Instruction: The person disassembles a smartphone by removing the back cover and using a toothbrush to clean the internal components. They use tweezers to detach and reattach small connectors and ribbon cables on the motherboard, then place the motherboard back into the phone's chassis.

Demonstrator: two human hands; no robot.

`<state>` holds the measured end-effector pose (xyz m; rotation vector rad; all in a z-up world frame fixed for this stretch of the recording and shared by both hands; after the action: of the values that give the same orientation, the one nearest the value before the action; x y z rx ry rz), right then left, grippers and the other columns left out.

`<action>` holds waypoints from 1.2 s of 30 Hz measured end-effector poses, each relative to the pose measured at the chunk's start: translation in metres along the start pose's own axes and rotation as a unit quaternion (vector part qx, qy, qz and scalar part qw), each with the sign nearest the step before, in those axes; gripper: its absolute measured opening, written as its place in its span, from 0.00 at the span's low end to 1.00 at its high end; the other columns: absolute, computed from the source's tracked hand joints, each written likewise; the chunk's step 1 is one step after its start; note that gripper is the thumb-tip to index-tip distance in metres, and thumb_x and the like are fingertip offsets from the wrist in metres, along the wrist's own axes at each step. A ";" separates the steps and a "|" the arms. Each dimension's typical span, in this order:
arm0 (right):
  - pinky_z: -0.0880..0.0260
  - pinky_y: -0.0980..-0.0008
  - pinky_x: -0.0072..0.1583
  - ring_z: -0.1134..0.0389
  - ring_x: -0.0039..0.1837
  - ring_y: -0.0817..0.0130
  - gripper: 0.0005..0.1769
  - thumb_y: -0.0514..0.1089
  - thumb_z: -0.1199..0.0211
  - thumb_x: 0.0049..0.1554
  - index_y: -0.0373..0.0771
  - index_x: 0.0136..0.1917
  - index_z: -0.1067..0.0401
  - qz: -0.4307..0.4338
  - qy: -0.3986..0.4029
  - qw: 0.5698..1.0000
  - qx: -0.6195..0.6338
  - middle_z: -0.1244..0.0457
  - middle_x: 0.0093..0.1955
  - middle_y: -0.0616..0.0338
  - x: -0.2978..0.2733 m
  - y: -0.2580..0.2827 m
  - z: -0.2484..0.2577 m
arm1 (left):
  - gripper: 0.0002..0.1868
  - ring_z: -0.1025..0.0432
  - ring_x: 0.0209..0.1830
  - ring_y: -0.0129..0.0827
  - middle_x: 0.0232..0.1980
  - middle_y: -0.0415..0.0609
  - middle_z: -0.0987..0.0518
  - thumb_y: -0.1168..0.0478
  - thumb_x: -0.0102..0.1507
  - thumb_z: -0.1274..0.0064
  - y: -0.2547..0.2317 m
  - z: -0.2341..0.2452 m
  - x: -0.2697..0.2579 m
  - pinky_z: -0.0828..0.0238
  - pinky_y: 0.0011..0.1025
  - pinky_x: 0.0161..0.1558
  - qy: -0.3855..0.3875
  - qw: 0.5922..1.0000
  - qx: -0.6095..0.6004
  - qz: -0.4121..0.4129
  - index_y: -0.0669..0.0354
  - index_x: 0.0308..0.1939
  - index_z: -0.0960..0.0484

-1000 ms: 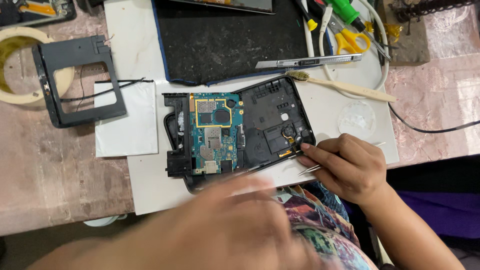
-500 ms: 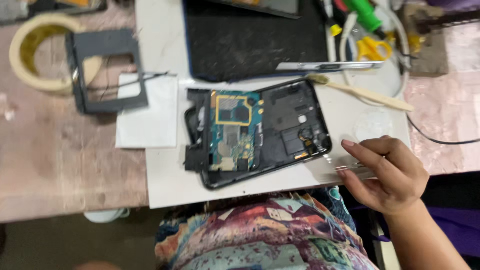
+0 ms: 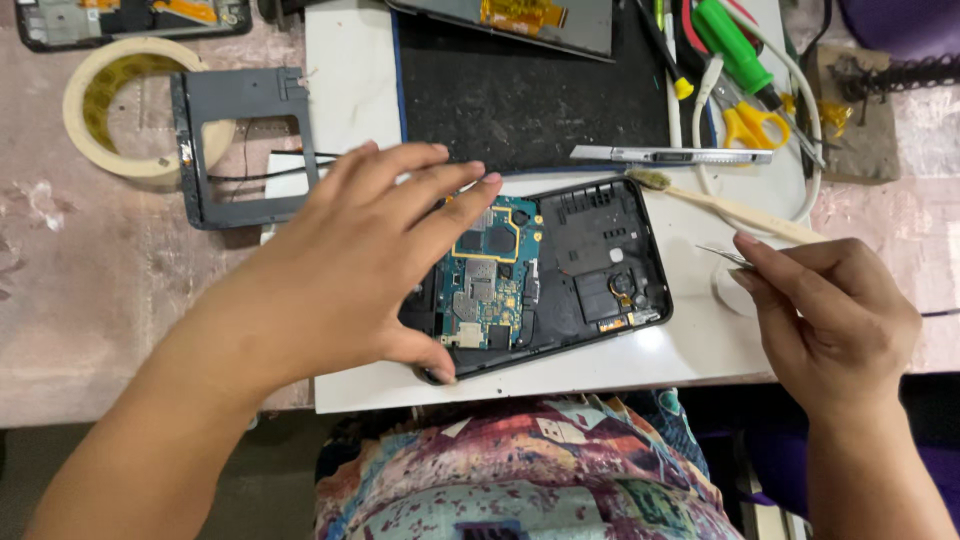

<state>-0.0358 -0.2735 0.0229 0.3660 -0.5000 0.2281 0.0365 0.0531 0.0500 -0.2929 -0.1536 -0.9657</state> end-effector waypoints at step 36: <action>0.31 0.60 0.41 0.32 0.40 0.57 0.37 0.49 0.22 0.45 0.33 0.63 0.30 0.043 0.198 0.967 0.153 0.35 0.43 0.54 0.032 0.066 -0.054 | 0.75 0.37 0.69 0.58 0.69 0.58 0.34 0.39 0.29 0.24 0.005 0.012 0.030 0.41 0.54 0.71 -0.048 0.990 -0.127 -0.024 0.62 0.75 0.42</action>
<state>-0.0053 -0.1886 0.0140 0.5859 -0.0833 0.4542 0.0577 0.0358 0.0678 -0.5731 -0.1265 -1.0195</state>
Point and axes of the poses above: each hand's wrist, its own x-axis towards the middle knuckle, its own z-axis out of the back of the hand, y = z × x, the point moved 5 cm from there along x, towards the middle knuckle
